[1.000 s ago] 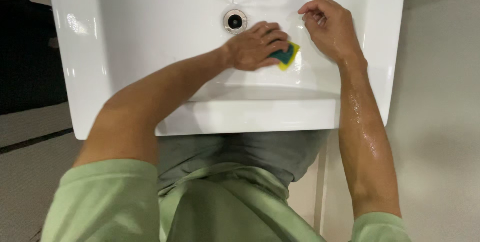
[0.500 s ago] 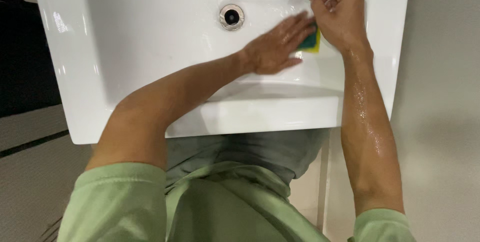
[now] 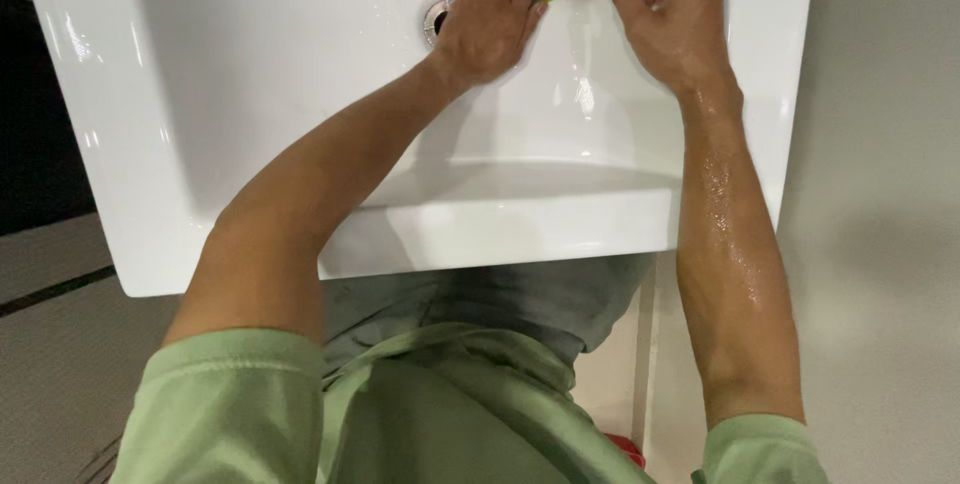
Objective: The person scrubs a white bathroom sink with a yellow sponge, rinses it under running water, and wipes the basin and faucet. They briefly open a wall cabinet, then continue scrubbing and rinsing the sink surface.
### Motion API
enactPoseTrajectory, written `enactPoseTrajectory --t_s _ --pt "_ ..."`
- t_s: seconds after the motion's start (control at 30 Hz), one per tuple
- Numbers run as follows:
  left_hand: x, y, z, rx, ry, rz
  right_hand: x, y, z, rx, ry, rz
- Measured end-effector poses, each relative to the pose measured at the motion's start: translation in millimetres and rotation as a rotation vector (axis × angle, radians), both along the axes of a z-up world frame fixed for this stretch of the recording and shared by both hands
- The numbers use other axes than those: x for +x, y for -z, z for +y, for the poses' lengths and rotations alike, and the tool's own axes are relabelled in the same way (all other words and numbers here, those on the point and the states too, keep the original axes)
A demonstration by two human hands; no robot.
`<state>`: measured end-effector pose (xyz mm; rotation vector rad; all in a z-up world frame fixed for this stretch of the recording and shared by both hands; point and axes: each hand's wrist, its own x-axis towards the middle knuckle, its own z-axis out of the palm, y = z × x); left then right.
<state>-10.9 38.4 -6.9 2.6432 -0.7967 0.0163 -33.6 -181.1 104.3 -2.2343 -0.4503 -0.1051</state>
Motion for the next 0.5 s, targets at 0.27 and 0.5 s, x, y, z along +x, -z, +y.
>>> enactPoseTrajectory --t_s 0.27,0.5 --pt "-36 -4 24 0.002 0.315 -0.003 -1 -3 3 0.013 0.016 0.045" --pt "-34 -2 116 0.136 0.168 -0.104 -3 -6 4 -0.015 0.031 0.079"
